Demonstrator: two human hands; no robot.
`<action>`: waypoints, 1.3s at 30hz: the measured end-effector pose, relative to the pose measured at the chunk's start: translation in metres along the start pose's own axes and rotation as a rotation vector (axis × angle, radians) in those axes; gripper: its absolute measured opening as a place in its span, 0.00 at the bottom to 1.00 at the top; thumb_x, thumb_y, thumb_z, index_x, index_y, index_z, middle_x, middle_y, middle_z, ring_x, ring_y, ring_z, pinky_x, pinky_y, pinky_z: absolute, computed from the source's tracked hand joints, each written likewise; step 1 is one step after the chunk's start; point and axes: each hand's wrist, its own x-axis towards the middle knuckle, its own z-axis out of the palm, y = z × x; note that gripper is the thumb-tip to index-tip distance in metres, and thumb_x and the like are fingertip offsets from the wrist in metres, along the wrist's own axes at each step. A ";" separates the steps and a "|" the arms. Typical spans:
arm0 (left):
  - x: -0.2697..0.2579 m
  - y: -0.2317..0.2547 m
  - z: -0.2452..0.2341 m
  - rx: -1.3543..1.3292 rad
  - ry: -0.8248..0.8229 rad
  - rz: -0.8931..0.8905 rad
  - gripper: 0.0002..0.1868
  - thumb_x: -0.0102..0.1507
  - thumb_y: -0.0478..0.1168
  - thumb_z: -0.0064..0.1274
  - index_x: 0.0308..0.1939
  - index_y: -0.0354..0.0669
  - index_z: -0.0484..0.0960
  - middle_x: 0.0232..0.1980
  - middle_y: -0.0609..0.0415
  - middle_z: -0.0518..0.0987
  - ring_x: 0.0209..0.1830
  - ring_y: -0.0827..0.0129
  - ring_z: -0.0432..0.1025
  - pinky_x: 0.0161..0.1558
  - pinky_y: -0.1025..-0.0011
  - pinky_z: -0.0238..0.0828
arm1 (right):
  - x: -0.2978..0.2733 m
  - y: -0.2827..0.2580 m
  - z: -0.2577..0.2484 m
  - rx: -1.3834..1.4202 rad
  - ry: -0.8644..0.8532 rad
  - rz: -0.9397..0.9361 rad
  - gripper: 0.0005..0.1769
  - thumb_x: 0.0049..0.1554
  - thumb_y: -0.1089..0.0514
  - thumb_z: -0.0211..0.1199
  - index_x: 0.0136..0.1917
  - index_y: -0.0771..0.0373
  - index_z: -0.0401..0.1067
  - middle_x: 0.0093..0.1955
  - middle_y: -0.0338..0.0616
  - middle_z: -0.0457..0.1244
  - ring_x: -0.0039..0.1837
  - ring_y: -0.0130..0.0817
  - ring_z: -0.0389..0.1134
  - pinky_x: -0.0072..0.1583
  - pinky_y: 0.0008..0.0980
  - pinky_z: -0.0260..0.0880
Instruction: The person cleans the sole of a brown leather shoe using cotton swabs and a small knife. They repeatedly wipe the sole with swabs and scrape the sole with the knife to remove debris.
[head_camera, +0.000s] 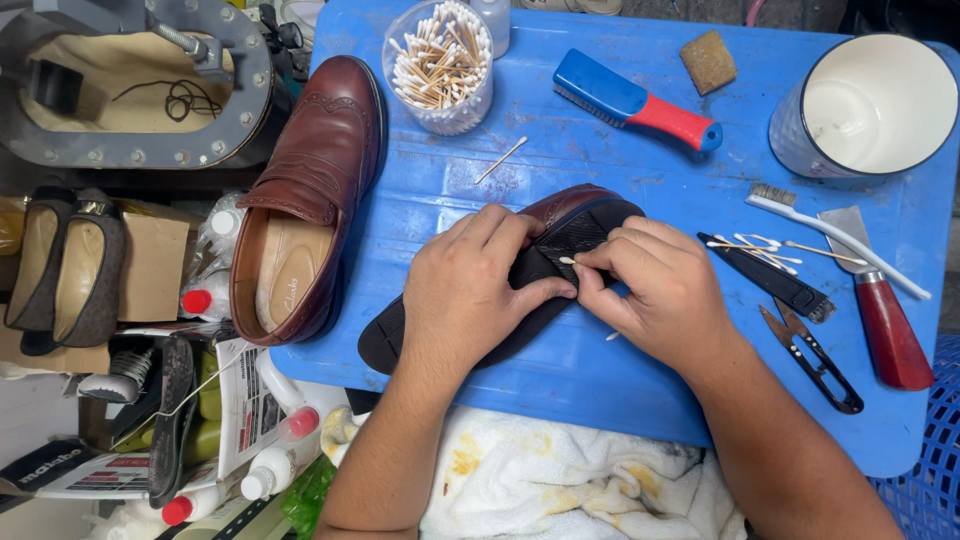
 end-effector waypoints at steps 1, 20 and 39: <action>0.000 0.000 0.000 -0.001 0.000 0.001 0.29 0.49 0.58 0.70 0.44 0.44 0.82 0.40 0.54 0.79 0.41 0.58 0.78 0.41 0.62 0.72 | 0.000 -0.001 0.000 -0.005 0.001 -0.003 0.10 0.48 0.68 0.72 0.41 0.68 0.72 0.36 0.47 0.64 0.39 0.42 0.65 0.43 0.38 0.64; -0.001 -0.001 0.001 -0.007 -0.004 0.004 0.27 0.49 0.54 0.71 0.45 0.44 0.82 0.42 0.54 0.80 0.43 0.57 0.78 0.43 0.61 0.73 | -0.003 -0.005 0.008 0.002 0.027 -0.025 0.11 0.49 0.70 0.72 0.41 0.70 0.70 0.37 0.50 0.62 0.41 0.46 0.65 0.44 0.40 0.66; -0.002 -0.001 0.001 0.005 -0.012 0.016 0.27 0.49 0.53 0.71 0.45 0.43 0.82 0.42 0.54 0.80 0.44 0.58 0.77 0.43 0.61 0.73 | -0.001 -0.006 0.008 0.000 0.019 -0.003 0.11 0.49 0.71 0.71 0.40 0.69 0.70 0.37 0.49 0.62 0.41 0.45 0.64 0.44 0.40 0.65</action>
